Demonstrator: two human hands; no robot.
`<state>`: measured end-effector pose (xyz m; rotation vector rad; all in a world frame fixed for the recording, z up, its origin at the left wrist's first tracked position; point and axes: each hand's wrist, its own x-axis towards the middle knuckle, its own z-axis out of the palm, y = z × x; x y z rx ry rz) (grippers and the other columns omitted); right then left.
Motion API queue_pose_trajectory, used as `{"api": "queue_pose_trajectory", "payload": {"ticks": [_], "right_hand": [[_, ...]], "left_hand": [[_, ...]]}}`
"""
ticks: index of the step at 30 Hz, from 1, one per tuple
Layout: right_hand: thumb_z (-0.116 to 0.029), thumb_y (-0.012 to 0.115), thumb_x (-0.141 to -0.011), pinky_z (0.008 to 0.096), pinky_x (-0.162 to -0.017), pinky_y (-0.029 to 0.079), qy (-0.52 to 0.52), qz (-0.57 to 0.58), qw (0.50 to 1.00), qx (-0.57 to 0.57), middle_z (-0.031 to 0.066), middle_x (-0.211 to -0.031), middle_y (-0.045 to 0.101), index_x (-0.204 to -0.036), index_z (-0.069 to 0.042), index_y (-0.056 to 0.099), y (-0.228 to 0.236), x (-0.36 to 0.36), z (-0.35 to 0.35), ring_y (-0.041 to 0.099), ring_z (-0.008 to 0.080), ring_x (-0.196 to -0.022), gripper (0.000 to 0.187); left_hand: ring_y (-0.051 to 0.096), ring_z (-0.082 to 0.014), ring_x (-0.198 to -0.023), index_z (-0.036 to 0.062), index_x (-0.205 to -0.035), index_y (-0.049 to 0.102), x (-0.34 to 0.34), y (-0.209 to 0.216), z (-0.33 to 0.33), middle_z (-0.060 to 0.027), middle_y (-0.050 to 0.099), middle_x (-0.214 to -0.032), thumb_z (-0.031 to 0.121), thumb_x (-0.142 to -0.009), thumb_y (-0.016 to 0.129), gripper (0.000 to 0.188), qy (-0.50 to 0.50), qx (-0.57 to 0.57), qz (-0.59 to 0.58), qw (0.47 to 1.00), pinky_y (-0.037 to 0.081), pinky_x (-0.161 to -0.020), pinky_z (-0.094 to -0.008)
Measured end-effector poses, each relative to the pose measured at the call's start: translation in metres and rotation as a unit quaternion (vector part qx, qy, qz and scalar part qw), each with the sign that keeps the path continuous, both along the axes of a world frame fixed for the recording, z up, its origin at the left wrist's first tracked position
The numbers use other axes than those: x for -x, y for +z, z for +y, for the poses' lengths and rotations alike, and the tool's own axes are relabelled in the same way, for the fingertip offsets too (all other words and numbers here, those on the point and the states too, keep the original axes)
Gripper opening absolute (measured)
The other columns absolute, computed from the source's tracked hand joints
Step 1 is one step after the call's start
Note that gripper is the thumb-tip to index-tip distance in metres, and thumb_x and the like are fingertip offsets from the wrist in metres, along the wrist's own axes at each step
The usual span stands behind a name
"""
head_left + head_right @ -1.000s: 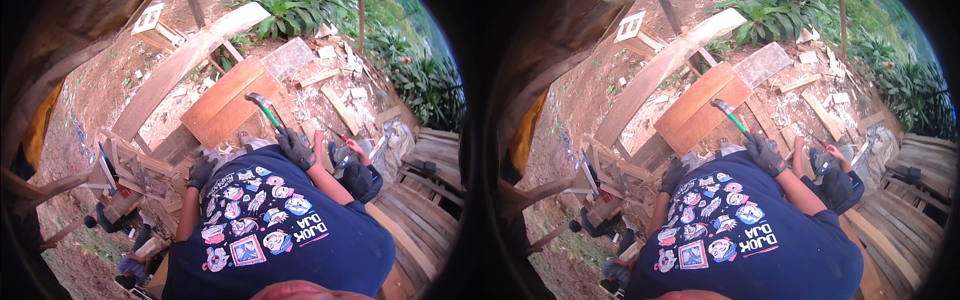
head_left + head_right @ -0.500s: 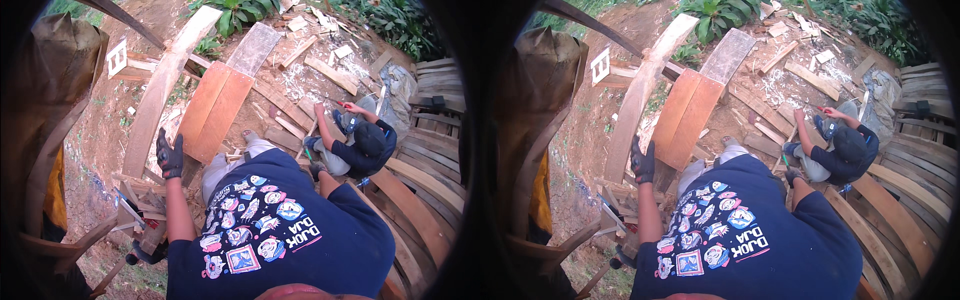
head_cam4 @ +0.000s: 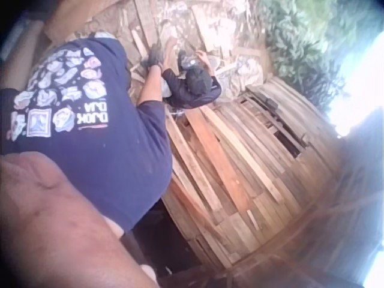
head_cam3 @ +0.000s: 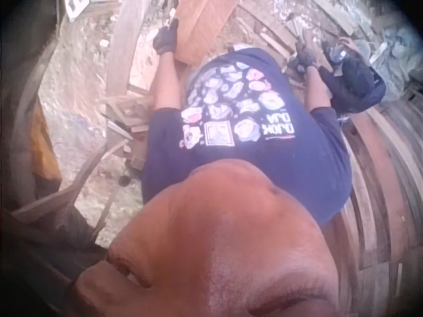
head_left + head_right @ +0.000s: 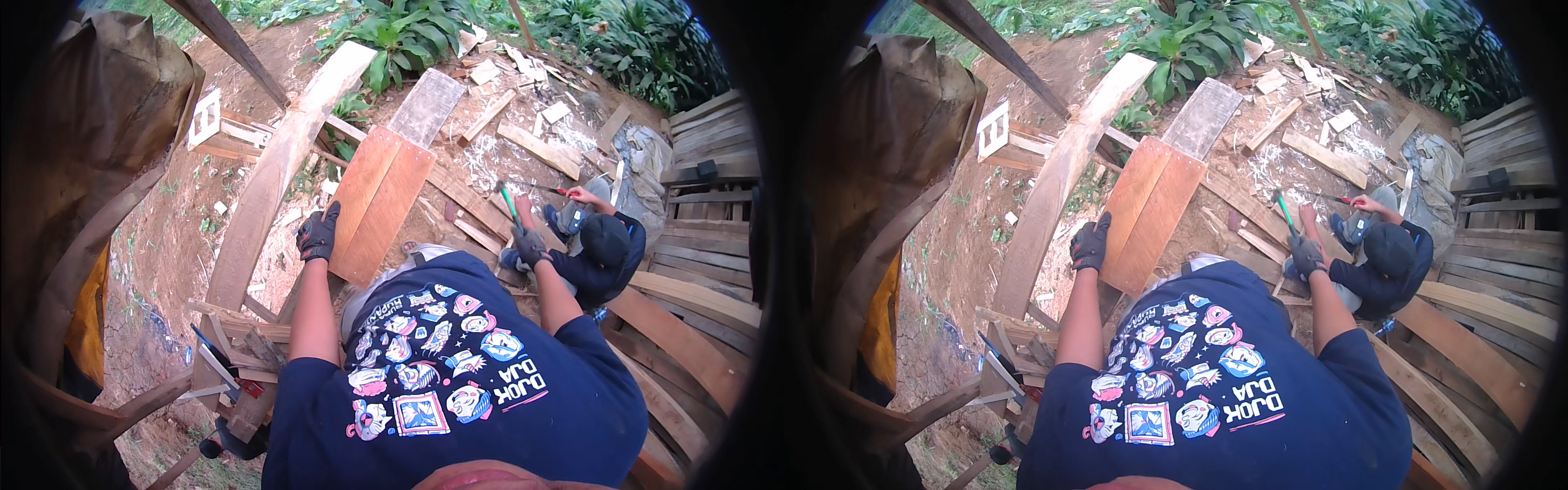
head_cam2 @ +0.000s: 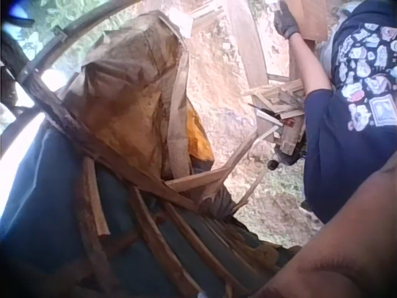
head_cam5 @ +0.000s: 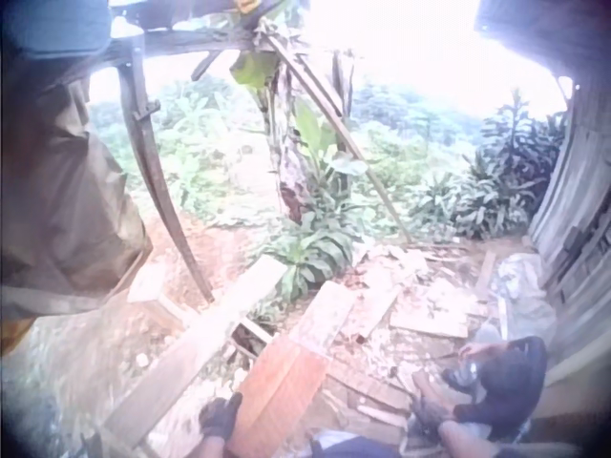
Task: The person uses a hammer to strike a wooden plank on a wooden structure. The person also handles a piece of wood and a saw while working alongside other individuals in an outdoor setting.
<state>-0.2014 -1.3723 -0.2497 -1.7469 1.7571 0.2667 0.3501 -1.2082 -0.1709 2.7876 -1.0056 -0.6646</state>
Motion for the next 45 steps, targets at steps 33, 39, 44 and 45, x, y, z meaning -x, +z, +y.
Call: {"api": "queue_pose_trajectory", "payload": {"ticks": [33, 39, 44, 45], "right_hand": [[-0.051, 0.074, -0.094, 0.0265, -0.045, 0.039, -0.152, -0.348, 0.905, -0.191, -0.0054, -0.067, 0.053, -0.109, -0.013, 0.066, 0.069, -0.276, 0.001, 0.046, 0.0076, -0.047, 0.042], [-0.057, 0.082, -0.082, 0.0299, -0.051, 0.05, 0.066, -0.25, 0.95, -0.173, 0.0078, -0.086, 0.072, -0.127, -0.001, 0.067, 0.035, -0.312, 0.01, 0.065, 0.0138, -0.059, 0.073], [-0.062, 0.083, -0.076, 0.0426, -0.079, 0.058, 0.139, -0.208, 0.946, -0.207, 0.0169, -0.1, 0.075, -0.148, -0.006, 0.056, 0.05, -0.339, 0.014, 0.074, 0.0282, -0.087, 0.096], [-0.063, 0.083, -0.076, 0.0435, -0.084, 0.058, 0.153, -0.193, 0.951, -0.188, 0.0186, -0.104, 0.076, -0.15, -0.006, 0.054, 0.035, -0.339, 0.015, 0.074, 0.03, -0.093, 0.098]], "left_hand": [[0.068, -0.0256, -0.074, 0.0135, -0.079, 0.069, 0.104, 0.186, 0.066, -0.007, 0.066, -0.072, 0.021, -0.085, 0.066, 0.01, -0.398, -0.021, -0.194, 0.896, 0.049, -0.085, -0.0444], [0.067, -0.0248, -0.075, 0.0148, -0.077, 0.068, 0.116, 0.163, 0.063, -0.0068, 0.065, -0.073, 0.027, -0.089, 0.062, 0.018, -0.354, 0.01, -0.117, 0.928, 0.05, -0.085, -0.0419], [0.067, -0.0244, -0.078, 0.01, -0.086, 0.069, 0.124, 0.176, 0.06, -0.0072, 0.065, -0.076, 0.023, -0.087, 0.063, 0.014, -0.397, -0.051, -0.169, 0.901, 0.05, -0.084, -0.0432], [0.067, -0.0243, -0.079, 0.0084, -0.089, 0.069, 0.127, 0.184, 0.061, -0.0069, 0.066, -0.077, 0.022, -0.086, 0.063, 0.015, -0.413, -0.058, -0.177, 0.891, 0.05, -0.084, -0.0432]]}}
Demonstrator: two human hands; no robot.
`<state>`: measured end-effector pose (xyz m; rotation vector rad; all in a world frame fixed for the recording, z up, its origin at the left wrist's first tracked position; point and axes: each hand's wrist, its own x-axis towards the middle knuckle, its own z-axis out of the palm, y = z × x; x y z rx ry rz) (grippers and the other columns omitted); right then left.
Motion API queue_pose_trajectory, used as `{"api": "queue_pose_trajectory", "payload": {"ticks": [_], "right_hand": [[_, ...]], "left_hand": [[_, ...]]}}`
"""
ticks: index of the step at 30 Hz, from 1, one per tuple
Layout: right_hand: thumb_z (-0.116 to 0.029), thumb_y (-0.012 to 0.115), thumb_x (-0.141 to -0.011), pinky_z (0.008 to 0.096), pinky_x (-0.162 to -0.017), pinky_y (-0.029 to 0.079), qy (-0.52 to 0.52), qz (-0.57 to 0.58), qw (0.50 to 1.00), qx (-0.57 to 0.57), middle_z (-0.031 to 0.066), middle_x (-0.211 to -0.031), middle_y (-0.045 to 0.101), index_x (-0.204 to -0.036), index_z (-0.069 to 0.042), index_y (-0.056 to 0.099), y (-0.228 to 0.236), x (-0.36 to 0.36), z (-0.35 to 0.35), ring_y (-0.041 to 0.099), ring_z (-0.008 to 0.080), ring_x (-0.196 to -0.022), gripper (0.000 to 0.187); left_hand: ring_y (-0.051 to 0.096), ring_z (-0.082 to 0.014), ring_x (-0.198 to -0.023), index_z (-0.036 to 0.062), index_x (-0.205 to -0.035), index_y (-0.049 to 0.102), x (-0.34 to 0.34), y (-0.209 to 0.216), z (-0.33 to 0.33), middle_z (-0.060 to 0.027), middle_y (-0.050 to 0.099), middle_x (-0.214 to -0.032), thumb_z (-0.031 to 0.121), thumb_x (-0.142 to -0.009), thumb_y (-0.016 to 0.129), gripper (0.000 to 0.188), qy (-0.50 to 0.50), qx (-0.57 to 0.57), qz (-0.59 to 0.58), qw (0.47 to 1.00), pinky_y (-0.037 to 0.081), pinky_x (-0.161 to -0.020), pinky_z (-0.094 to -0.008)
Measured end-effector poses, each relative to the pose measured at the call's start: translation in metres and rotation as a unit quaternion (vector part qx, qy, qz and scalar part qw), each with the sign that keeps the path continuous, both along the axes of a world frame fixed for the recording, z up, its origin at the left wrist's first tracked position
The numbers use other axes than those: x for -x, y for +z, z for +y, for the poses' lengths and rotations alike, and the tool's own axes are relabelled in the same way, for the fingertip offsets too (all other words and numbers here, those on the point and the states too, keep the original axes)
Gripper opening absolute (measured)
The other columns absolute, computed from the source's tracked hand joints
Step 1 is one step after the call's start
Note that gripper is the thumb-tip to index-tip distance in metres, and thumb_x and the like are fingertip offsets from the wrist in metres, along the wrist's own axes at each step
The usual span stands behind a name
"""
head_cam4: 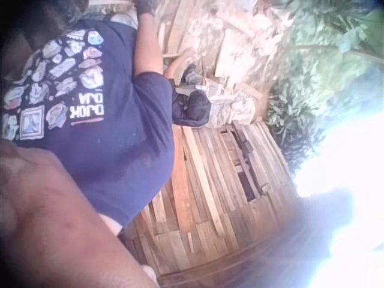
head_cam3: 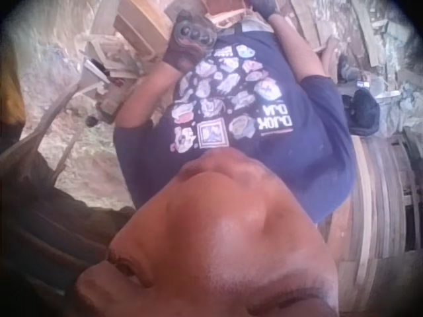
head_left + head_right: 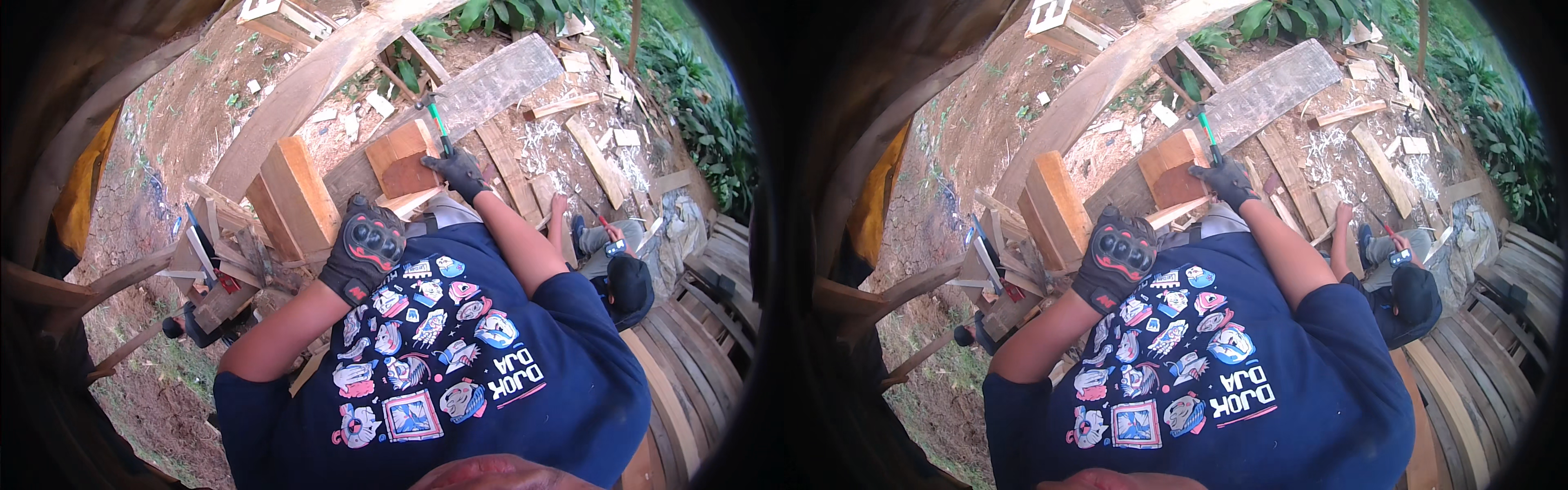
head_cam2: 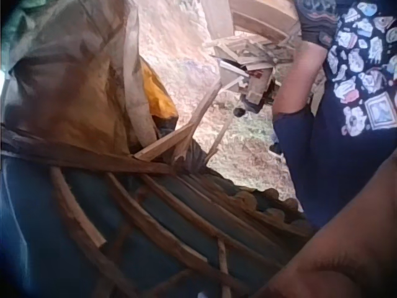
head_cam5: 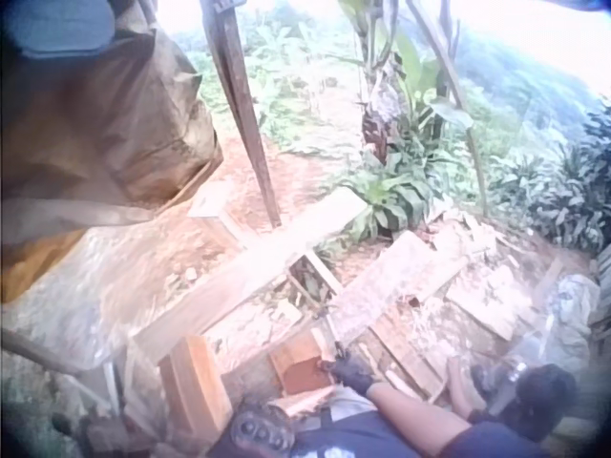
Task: The person uses a hammer to strike a wooden plank on a wooden structure. The person also handles a piece of wood and a saw while working alongside other individuals in an outdoor setting.
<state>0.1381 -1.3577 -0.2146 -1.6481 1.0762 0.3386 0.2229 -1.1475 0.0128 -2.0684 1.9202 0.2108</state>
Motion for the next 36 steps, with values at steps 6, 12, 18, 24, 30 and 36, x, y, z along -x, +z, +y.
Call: {"api": "queue_pose_trajectory", "payload": {"ticks": [6, 12, 18, 24, 30, 36], "right_hand": [[-0.058, 0.083, -0.079, 0.0418, -0.078, 0.059, -0.022, -0.014, 0.999, -0.041, 0.0167, -0.106, 0.076, -0.152, -0.01, 0.053, -0.033, 0.007, -0.009, 0.075, 0.0263, -0.089, 0.093], [-0.048, 0.089, -0.075, 0.0307, -0.052, 0.052, 0.042, -0.028, 0.992, -0.117, 0.0079, -0.086, 0.071, -0.128, 0.0, 0.063, -0.018, -0.002, -0.027, 0.065, 0.0149, -0.062, 0.075], [-0.023, 0.087, -0.083, 0.0278, -0.057, 0.055, -0.124, -0.116, 0.949, -0.267, 0.0046, -0.092, 0.072, -0.116, -0.003, 0.067, -0.038, 0.006, -0.014, 0.068, 0.013, -0.067, 0.043], [-0.023, 0.084, -0.086, 0.0285, -0.05, 0.037, -0.336, -0.176, 0.856, -0.351, -0.004, -0.073, 0.051, -0.107, -0.009, 0.067, -0.067, 0.018, -0.016, 0.043, 0.0094, -0.054, 0.03], [-0.025, 0.074, -0.096, 0.0292, -0.046, 0.04, -0.363, -0.25, 0.857, -0.268, -0.0042, -0.068, 0.05, -0.11, -0.009, 0.066, -0.04, 0.075, -0.046, 0.045, 0.0091, -0.05, 0.023], [-0.042, 0.072, -0.093, 0.0368, -0.061, 0.055, -0.252, -0.037, 0.967, -0.03, 0.0077, -0.077, 0.067, -0.125, -0.006, 0.065, 0.009, 0.156, -0.045, 0.065, 0.0185, -0.063, 0.048]], "left_hand": [[0.059, -0.0326, -0.131, 0.0086, -0.132, 0.063, -0.015, 0.1, 0.06, -0.0212, 0.062, -0.138, 0.028, -0.097, 0.069, 0.04, 0.081, 0.259, 0.097, 0.957, 0.043, -0.112, -0.0483], [0.051, -0.026, -0.137, -0.0035, -0.156, 0.039, -0.038, -0.041, 0.177, -0.0176, 0.052, -0.151, 0.037, -0.101, 0.07, 0.075, 0.582, 0.46, 0.572, 0.349, 0.039, -0.117, -0.0404], [0.062, -0.0207, -0.123, -0.0008, -0.145, 0.053, -0.087, -0.01, 0.053, -0.0125, 0.065, -0.136, 0.044, -0.101, 0.07, 0.065, 0.6, 0.301, 0.389, 0.631, 0.049, -0.106, -0.0374], [0.068, -0.03, -0.116, -0.0008, -0.139, 0.058, -0.129, 0.038, -0.089, -0.0182, 0.071, -0.126, 0.054, -0.095, 0.072, 0.071, 0.389, 0.245, 0.37, 0.807, 0.051, -0.102, -0.0406], [0.063, -0.0377, -0.127, -0.0026, -0.142, 0.058, -0.183, 0.003, -0.217, -0.0252, 0.068, -0.134, 0.065, -0.095, 0.064, 0.083, 0.282, 0.188, 0.334, 0.879, 0.047, -0.108, -0.0423], [0.064, -0.04, -0.125, 0.0013, -0.138, 0.064, -0.202, -0.016, -0.265, -0.0246, 0.07, -0.129, 0.067, -0.095, 0.06, 0.079, 0.234, 0.15, 0.307, 0.91, 0.048, -0.107, -0.0445]]}}
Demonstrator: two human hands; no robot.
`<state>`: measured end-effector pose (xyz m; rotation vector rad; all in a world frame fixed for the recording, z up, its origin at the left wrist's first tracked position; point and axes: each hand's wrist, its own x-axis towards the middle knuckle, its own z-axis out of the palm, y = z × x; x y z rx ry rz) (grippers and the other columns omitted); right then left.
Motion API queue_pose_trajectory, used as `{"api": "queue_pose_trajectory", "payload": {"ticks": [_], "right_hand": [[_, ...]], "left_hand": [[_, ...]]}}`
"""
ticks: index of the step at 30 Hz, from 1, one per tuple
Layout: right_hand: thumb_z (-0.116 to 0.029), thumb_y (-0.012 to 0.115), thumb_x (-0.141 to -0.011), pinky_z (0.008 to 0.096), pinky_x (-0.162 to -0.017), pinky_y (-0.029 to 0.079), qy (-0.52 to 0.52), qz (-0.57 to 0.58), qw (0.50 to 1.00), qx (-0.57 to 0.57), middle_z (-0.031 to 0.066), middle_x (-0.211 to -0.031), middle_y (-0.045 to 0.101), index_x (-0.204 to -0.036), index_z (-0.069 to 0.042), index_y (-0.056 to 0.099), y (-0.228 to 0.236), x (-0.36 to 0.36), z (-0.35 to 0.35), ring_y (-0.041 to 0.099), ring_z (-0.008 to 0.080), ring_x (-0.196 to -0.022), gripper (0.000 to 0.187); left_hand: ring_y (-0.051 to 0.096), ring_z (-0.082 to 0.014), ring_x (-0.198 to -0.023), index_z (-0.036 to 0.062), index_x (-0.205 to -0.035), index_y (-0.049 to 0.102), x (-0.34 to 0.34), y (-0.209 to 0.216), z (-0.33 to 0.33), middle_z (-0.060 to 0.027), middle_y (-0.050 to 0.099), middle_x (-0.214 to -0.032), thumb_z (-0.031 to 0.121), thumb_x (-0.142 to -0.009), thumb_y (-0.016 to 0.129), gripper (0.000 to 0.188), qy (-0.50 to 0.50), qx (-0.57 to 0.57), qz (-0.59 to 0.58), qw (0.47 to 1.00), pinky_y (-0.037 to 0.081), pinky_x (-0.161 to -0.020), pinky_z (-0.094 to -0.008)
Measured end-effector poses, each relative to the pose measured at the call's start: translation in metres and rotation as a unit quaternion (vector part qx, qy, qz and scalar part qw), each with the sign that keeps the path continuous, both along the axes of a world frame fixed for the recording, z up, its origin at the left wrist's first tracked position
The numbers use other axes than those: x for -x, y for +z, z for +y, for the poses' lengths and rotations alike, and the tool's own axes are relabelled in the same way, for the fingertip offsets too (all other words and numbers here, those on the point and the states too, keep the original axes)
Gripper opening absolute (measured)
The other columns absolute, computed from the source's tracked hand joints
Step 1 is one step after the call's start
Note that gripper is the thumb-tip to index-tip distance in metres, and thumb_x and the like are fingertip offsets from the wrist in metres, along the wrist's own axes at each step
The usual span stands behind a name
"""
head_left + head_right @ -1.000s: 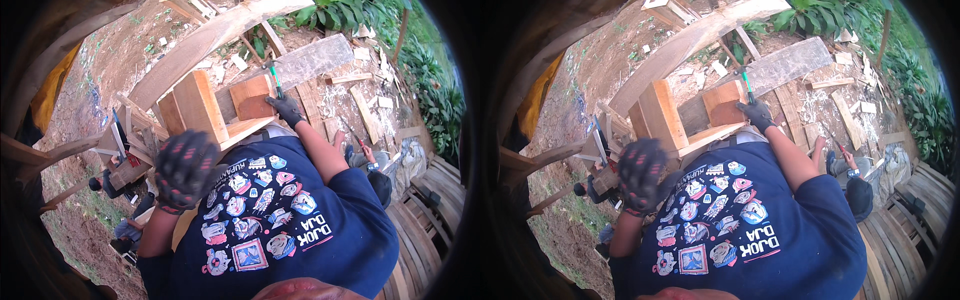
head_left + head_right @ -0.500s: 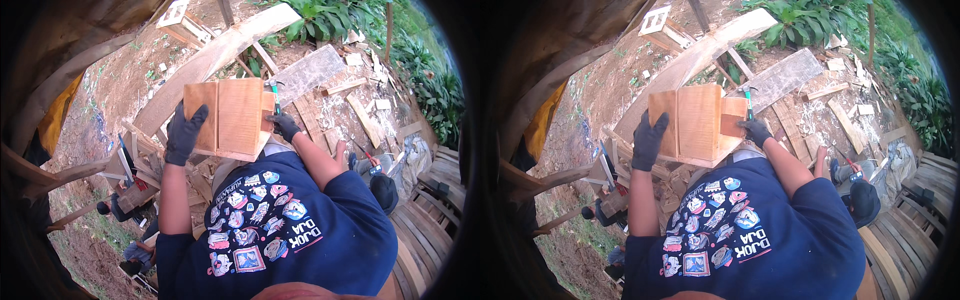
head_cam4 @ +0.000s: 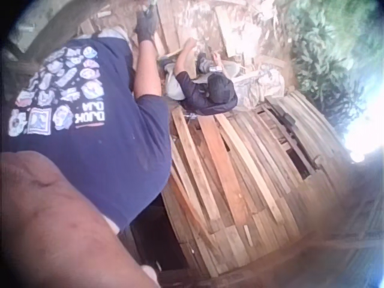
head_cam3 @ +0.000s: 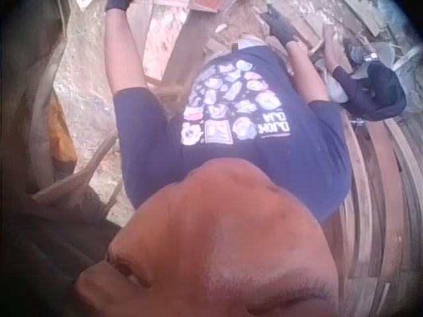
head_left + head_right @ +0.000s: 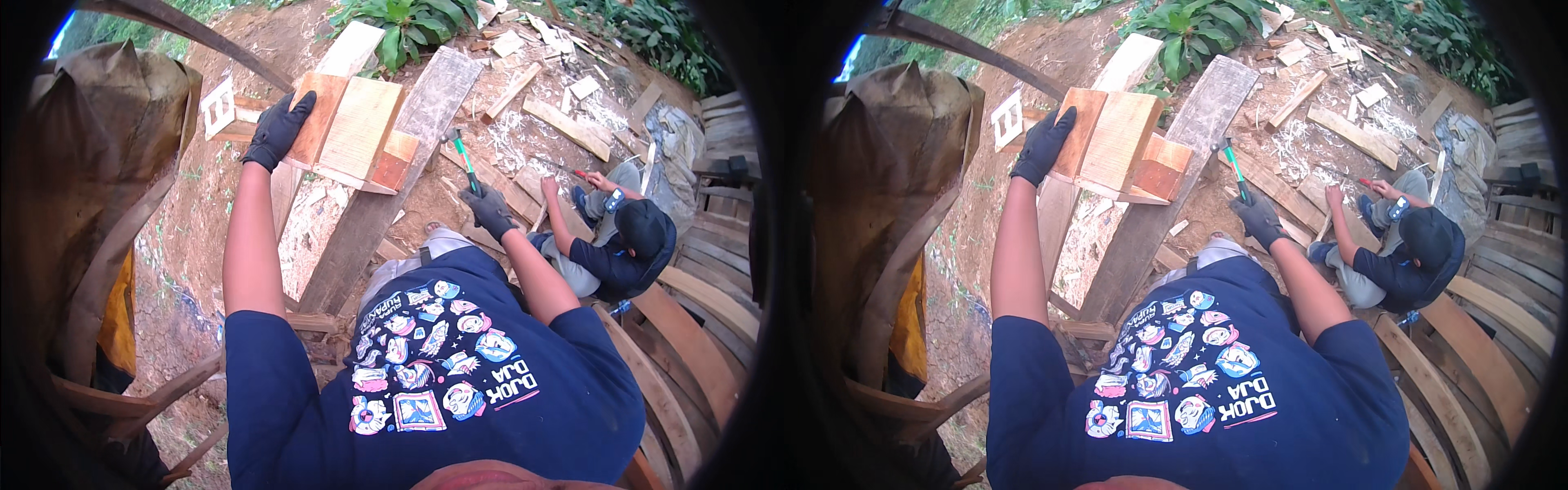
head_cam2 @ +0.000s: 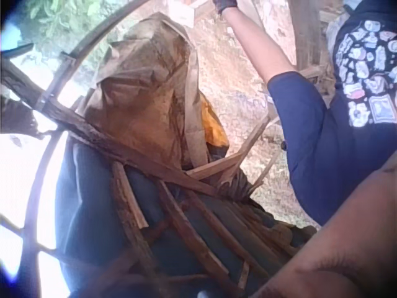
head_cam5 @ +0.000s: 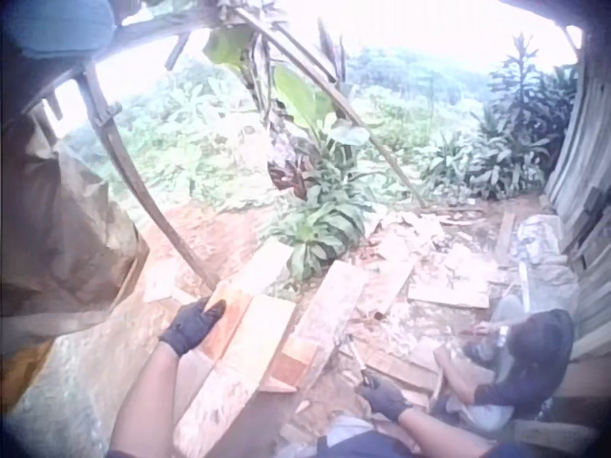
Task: The person uses a hammer to strike a wooden plank on a wooden structure. The person also handles a piece of wood and a saw while working alongside other individuals in an outdoor setting.
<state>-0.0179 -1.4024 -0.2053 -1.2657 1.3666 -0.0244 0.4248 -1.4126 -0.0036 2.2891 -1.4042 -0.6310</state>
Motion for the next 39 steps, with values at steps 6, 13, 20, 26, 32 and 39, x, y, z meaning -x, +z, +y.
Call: {"api": "queue_pose_trajectory", "payload": {"ticks": [6, 13, 20, 26, 32, 39], "right_hand": [[-0.045, 0.056, -0.101, 0.0515, -0.084, 0.053, 0.118, 0.061, 0.984, 0.117, 0.0261, -0.091, 0.07, -0.129, -0.005, 0.059, 0.004, 0.039, 0.038, 0.07, 0.0424, -0.092, 0.048], [-0.036, 0.047, -0.108, 0.0571, -0.074, 0.052, 0.193, -0.018, 0.931, 0.31, 0.0263, -0.096, 0.069, -0.112, -0.003, 0.057, 0.027, -0.015, 0.041, 0.069, 0.0453, -0.086, 0.035], [-0.031, 0.05, -0.105, 0.057, -0.07, 0.053, 0.297, 0.061, 0.911, 0.278, 0.0236, -0.09, 0.071, -0.11, -0.005, 0.06, -0.035, -0.062, 0.031, 0.071, 0.042, -0.081, 0.028], [-0.037, 0.051, -0.105, 0.0567, -0.073, 0.054, 0.267, -0.001, 0.885, 0.383, 0.0218, -0.085, 0.072, -0.108, -0.005, 0.06, -0.01, -0.068, 0.031, 0.071, 0.041, -0.077, 0.033], [-0.038, 0.051, -0.106, 0.0573, -0.068, 0.053, 0.313, 0.024, 0.895, 0.318, 0.0225, -0.084, 0.071, -0.107, -0.005, 0.06, -0.039, -0.069, 0.017, 0.07, 0.0422, -0.075, 0.035], [-0.045, 0.046, -0.107, 0.0578, -0.081, 0.052, 0.198, -0.086, 0.945, 0.245, 0.0201, -0.095, 0.074, -0.107, -0.007, 0.066, -0.066, -0.082, 0.027, 0.072, 0.0402, -0.088, 0.044]], "left_hand": [[0.064, -0.0428, -0.123, 0.0023, -0.139, 0.063, 0.022, 0.025, -0.008, -0.0256, 0.069, -0.129, 0.071, -0.095, 0.055, 0.081, -0.017, -0.068, -0.124, 0.99, 0.049, -0.105, -0.0476], [0.064, -0.0427, -0.123, 0.0097, -0.147, 0.056, 0.067, 0.011, 0.003, -0.0229, 0.067, -0.135, 0.067, -0.098, 0.05, 0.075, 0.129, -0.009, -0.23, 0.965, 0.049, -0.105, -0.0505], [0.066, -0.0418, -0.121, 0.0101, -0.139, 0.063, 0.076, 0.016, 0.005, -0.0228, 0.069, -0.131, 0.062, -0.099, 0.048, 0.067, 0.17, -0.01, -0.241, 0.955, 0.051, -0.101, -0.0526], [0.067, -0.0421, -0.117, 0.0092, -0.135, 0.065, 0.078, 0.023, 0.009, -0.0241, 0.07, -0.125, 0.061, -0.099, 0.049, 0.065, 0.168, 0.002, -0.226, 0.96, 0.052, -0.099, -0.0519], [0.068, -0.042, -0.117, 0.0072, -0.135, 0.065, 0.075, 0.018, 0.006, -0.024, 0.071, -0.125, 0.06, -0.099, 0.05, 0.066, 0.167, -0.01, -0.231, 0.958, 0.053, -0.099, -0.0512], [0.068, -0.0408, -0.117, 0.0078, -0.133, 0.067, 0.074, 0.012, 0.005, -0.0236, 0.071, -0.124, 0.06, -0.099, 0.05, 0.065, 0.171, 0.029, -0.238, 0.956, 0.053, -0.099, -0.0505]]}}
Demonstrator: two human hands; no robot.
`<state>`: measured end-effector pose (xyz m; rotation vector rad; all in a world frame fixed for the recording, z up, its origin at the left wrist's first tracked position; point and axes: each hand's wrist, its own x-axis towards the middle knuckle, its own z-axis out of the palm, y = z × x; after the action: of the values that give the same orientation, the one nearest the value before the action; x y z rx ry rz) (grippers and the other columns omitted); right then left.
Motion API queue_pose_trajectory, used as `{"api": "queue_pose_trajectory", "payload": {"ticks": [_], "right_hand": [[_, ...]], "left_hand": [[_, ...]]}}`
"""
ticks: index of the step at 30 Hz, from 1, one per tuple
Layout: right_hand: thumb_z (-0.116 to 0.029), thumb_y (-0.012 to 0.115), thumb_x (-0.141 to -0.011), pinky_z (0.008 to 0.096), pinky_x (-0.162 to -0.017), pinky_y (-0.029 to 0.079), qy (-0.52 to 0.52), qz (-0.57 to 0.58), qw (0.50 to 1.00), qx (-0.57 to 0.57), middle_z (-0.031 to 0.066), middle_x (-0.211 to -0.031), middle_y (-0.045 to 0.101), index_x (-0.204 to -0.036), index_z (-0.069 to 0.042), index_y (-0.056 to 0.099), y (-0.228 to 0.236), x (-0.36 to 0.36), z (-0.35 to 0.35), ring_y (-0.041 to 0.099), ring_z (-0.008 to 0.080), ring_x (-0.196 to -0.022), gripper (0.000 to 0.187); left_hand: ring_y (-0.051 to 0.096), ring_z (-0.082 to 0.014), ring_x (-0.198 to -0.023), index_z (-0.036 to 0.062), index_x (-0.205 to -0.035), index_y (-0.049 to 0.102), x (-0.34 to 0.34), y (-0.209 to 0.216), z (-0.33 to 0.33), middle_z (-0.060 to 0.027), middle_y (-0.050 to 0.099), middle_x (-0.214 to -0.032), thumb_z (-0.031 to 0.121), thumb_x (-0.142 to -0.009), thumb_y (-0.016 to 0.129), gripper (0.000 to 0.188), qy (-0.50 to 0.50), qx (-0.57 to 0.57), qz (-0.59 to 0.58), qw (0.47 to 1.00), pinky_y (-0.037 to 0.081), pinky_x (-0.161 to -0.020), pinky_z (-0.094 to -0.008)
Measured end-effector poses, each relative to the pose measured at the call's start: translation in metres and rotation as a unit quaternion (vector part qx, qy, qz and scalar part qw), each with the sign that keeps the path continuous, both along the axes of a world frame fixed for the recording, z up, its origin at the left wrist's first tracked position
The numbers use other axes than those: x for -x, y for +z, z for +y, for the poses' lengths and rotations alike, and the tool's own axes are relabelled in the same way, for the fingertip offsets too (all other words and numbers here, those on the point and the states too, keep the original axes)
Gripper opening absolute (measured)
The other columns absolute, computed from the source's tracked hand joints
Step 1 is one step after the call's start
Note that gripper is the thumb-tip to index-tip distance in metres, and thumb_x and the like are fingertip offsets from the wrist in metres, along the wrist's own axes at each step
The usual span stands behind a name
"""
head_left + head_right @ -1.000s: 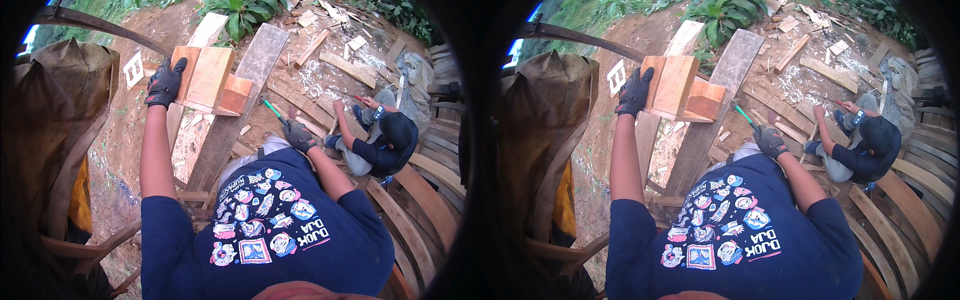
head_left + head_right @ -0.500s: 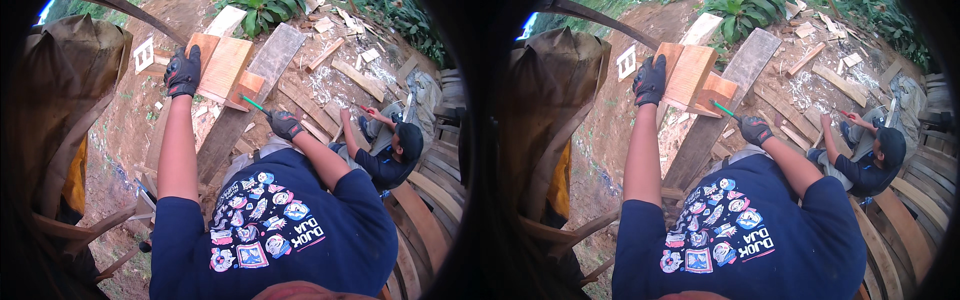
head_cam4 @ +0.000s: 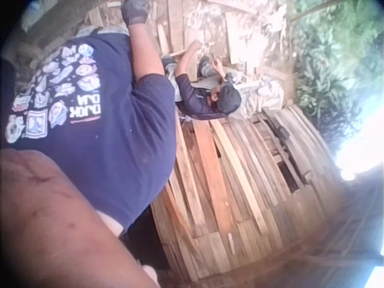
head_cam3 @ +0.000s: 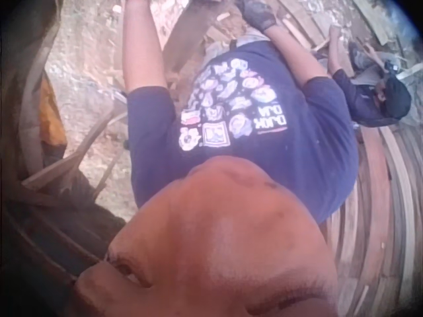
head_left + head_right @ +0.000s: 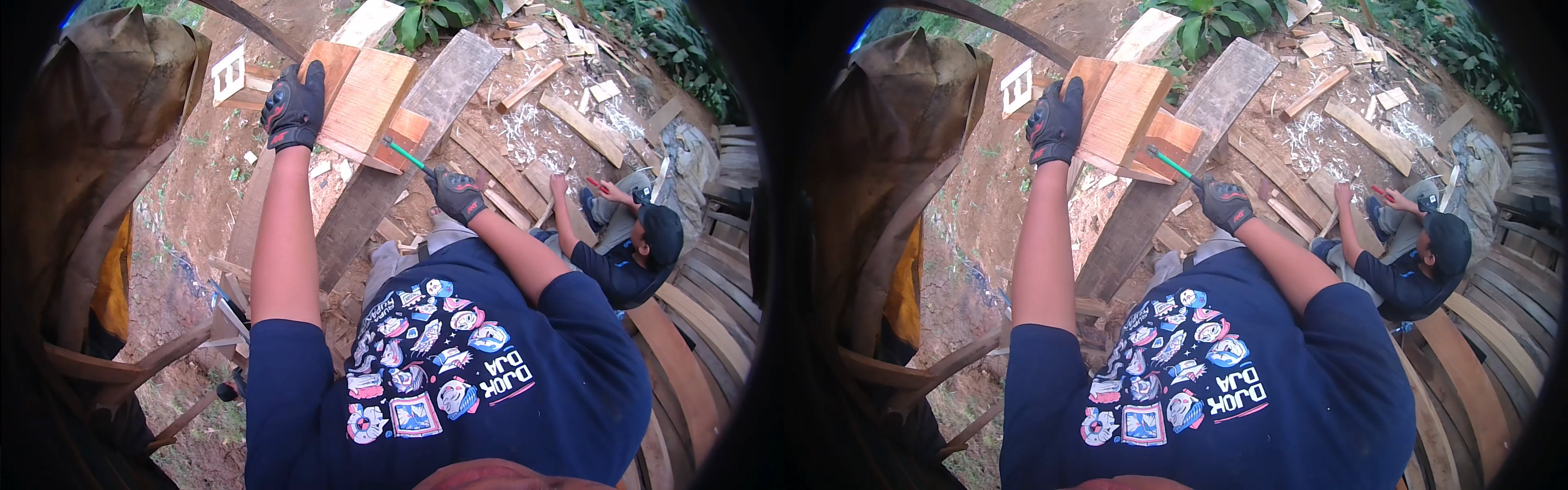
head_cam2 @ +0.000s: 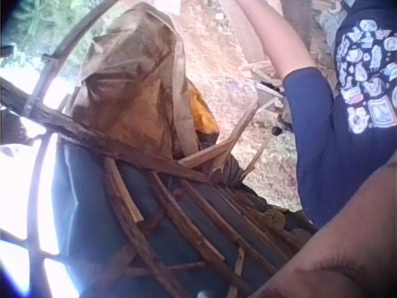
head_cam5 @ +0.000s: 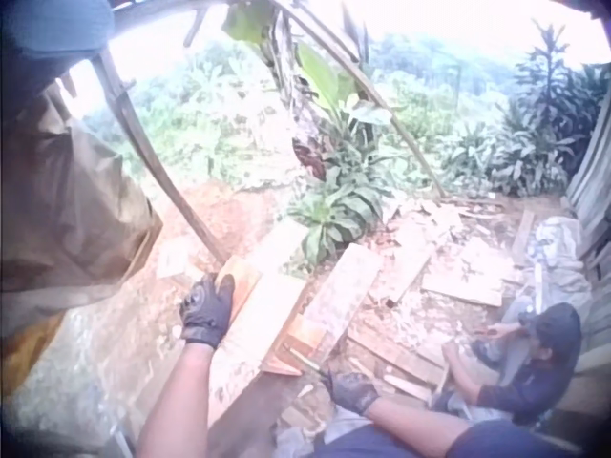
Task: The person uses a hammer to strike a wooden plank on a wooden structure. The person also handles a piece of wood and a saw while working alongside other individuals in an outdoor setting.
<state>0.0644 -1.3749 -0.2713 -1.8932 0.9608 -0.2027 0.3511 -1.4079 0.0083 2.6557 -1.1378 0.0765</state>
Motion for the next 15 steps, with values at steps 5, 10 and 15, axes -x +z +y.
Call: {"api": "queue_pose_trajectory", "payload": {"ticks": [5, 10, 15], "right_hand": [[-0.053, 0.04, -0.108, 0.0671, -0.084, 0.046, 0.099, 0.181, 0.976, 0.065, 0.0172, -0.101, 0.076, -0.116, -0.01, 0.062, 0.116, -0.01, -0.035, 0.074, 0.0401, -0.093, 0.05], [-0.045, 0.049, -0.105, 0.0548, -0.082, 0.056, 0.1, 0.209, 0.972, 0.047, 0.0225, -0.101, 0.074, -0.113, -0.005, 0.069, 0.066, -0.003, -0.009, 0.073, 0.0415, -0.093, 0.046], [-0.048, 0.047, -0.106, 0.0563, -0.083, 0.055, 0.083, 0.154, 0.983, 0.06, 0.0247, -0.098, 0.074, -0.111, -0.004, 0.07, 0.105, -0.017, -0.009, 0.072, 0.044, -0.092, 0.05]], "left_hand": [[0.068, -0.0408, -0.116, 0.0074, -0.132, 0.068, 0.0, 0.012, -0.003, -0.0226, 0.071, -0.125, 0.059, -0.099, 0.051, 0.064, 0.014, -0.006, 0.02, 1.0, 0.053, -0.099, -0.0501], [0.068, -0.0407, -0.117, 0.0102, -0.133, 0.068, 0.0, 0.0, 0.003, -0.0223, 0.071, -0.127, 0.057, -0.099, 0.052, 0.061, 0.012, -0.001, 0.017, 1.0, 0.053, -0.1, -0.0503], [0.068, -0.041, -0.116, 0.0097, -0.13, 0.07, 0.0, 0.001, 0.003, -0.0219, 0.071, -0.124, 0.056, -0.099, 0.051, 0.058, 0.02, 0.003, 0.013, 1.0, 0.053, -0.099, -0.0509]]}}
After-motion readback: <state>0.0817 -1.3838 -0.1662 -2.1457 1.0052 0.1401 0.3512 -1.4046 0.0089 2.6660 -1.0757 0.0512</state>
